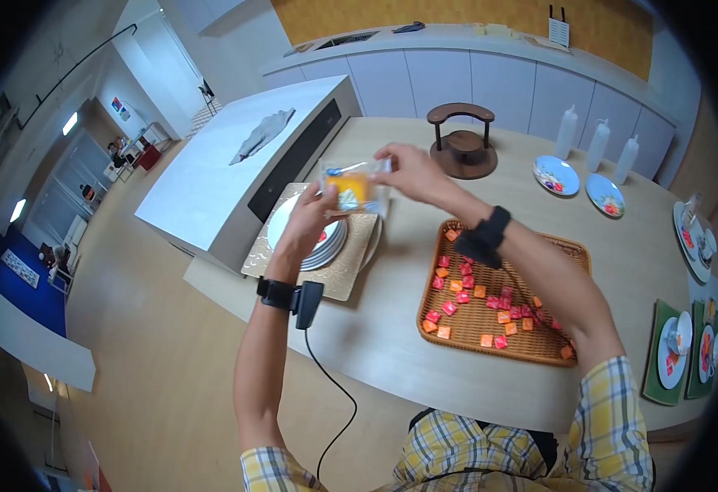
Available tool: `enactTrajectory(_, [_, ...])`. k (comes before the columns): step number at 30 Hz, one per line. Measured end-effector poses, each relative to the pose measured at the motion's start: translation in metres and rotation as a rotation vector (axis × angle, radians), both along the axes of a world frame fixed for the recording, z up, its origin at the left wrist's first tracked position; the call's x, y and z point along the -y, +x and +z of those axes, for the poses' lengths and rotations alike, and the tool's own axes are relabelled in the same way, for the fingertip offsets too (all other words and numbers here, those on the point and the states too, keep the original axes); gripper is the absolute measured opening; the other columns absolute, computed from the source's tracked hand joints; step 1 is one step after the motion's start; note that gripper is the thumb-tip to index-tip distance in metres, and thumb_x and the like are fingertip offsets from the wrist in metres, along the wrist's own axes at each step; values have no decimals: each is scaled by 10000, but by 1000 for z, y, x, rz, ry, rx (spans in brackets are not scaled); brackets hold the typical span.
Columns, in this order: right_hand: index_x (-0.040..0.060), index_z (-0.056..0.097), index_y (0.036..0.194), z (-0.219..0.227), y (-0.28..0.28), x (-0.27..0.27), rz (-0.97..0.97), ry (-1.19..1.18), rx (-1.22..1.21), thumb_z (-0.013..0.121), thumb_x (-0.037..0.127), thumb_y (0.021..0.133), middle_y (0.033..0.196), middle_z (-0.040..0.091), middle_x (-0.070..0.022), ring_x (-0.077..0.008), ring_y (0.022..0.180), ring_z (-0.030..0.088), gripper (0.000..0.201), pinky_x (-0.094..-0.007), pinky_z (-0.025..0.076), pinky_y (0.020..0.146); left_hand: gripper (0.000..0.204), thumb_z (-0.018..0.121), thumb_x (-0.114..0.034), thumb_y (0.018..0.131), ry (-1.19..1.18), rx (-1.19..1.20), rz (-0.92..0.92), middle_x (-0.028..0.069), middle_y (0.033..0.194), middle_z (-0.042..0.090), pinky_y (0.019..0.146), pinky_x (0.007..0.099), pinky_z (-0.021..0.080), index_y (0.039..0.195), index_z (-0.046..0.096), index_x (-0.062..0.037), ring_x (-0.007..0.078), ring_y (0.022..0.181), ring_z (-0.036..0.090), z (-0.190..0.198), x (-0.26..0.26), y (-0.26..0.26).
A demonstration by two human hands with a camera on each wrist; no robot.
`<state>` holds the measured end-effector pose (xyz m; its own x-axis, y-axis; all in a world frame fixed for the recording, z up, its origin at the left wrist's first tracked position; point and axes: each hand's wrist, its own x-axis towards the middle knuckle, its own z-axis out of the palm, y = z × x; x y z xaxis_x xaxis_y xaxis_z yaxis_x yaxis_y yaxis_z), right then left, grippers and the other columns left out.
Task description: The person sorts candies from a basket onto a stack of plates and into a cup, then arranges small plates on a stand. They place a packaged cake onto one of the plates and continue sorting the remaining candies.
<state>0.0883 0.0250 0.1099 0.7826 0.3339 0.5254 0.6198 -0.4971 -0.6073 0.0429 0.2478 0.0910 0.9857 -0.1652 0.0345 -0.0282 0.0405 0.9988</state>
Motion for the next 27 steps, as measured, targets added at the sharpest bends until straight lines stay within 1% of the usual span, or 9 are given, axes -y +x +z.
enactTrajectory(2, [-58, 544, 1173, -23, 24, -40, 47, 104, -279, 764, 181, 768, 899, 659, -194, -187, 766, 677, 519, -293, 556, 631, 335, 471, -245, 1001, -8, 0, 7, 105, 1127, 587, 877, 364, 500, 1230, 484, -2, 200, 1005, 611, -7, -38, 12])
enactTrajectory(6, [-104, 478, 1215, -36, 39, -93, 124, 89, -433, 771, 132, 757, 887, 654, -218, -208, 740, 689, 593, -298, 564, 585, 266, 422, -223, 1018, 37, -82, 29, 69, 1139, 576, 966, 392, 461, 1187, 505, -36, 184, 1052, 577, -13, -86, 29])
enactTrajectory(8, [-76, 567, 1088, -48, 52, -111, 50, 125, -452, 798, 220, 709, 961, 655, -263, -366, 913, 662, 533, -405, 532, 792, 272, 466, -254, 1005, 45, -115, 60, 52, 1118, 589, 923, 366, 470, 1173, 542, -54, 154, 1025, 575, -20, -101, 38])
enactTrajectory(11, [-73, 566, 1091, -58, 67, -131, 21, 118, -363, 804, 229, 704, 976, 650, -273, -385, 900, 659, 545, -403, 536, 792, 299, 525, -298, 980, 354, -82, 140, 24, 1052, 610, 854, 316, 468, 1151, 582, -58, 119, 985, 565, -29, -123, 55])
enactTrajectory(12, [-111, 542, 1143, -61, 70, -134, 19, 82, -363, 748, 119, 779, 900, 678, -225, -230, 682, 700, 478, -306, 563, 625, 318, 574, -326, 953, 450, -59, 168, -2, 965, 625, 781, 269, 450, 1115, 617, -56, 88, 912, 556, -33, -130, 60])
enactTrajectory(13, [-111, 542, 1143, -61, 72, -137, 20, 84, -360, 748, 119, 779, 900, 678, -225, -230, 682, 700, 478, -306, 563, 625, 318, 574, -326, 953, 453, -55, 169, -2, 965, 625, 781, 269, 450, 1115, 617, -56, 88, 912, 556, -35, -135, 64])
enactTrajectory(19, [-101, 575, 1117, -70, 82, -152, 6, -24, -425, 747, 175, 779, 905, 672, -260, -299, 748, 700, 469, -345, 556, 716, 284, 589, -305, 945, 597, -72, 261, -22, 784, 596, 615, 205, 403, 944, 657, -29, 49, 672, 486, -43, -142, 72])
enactTrajectory(21, [-88, 653, 930, -75, 84, -157, -45, 5, -387, 773, 253, 724, 940, 650, -303, -405, 908, 655, 416, -409, 536, 812, 290, 587, -298, 946, 585, -71, 253, -21, 777, 593, 610, 207, 402, 965, 659, -18, 51, 667, 487, -44, -144, 72])
enactTrajectory(27, [-95, 616, 1005, -58, 65, -150, 31, -102, -438, 725, 291, 771, 992, 636, -317, -392, 949, 650, 464, -420, 519, 824, 310, 592, -240, 939, 606, -55, 268, -12, 769, 600, 609, 217, 412, 1097, 643, 21, 60, 655, 497, -45, -142, 71])
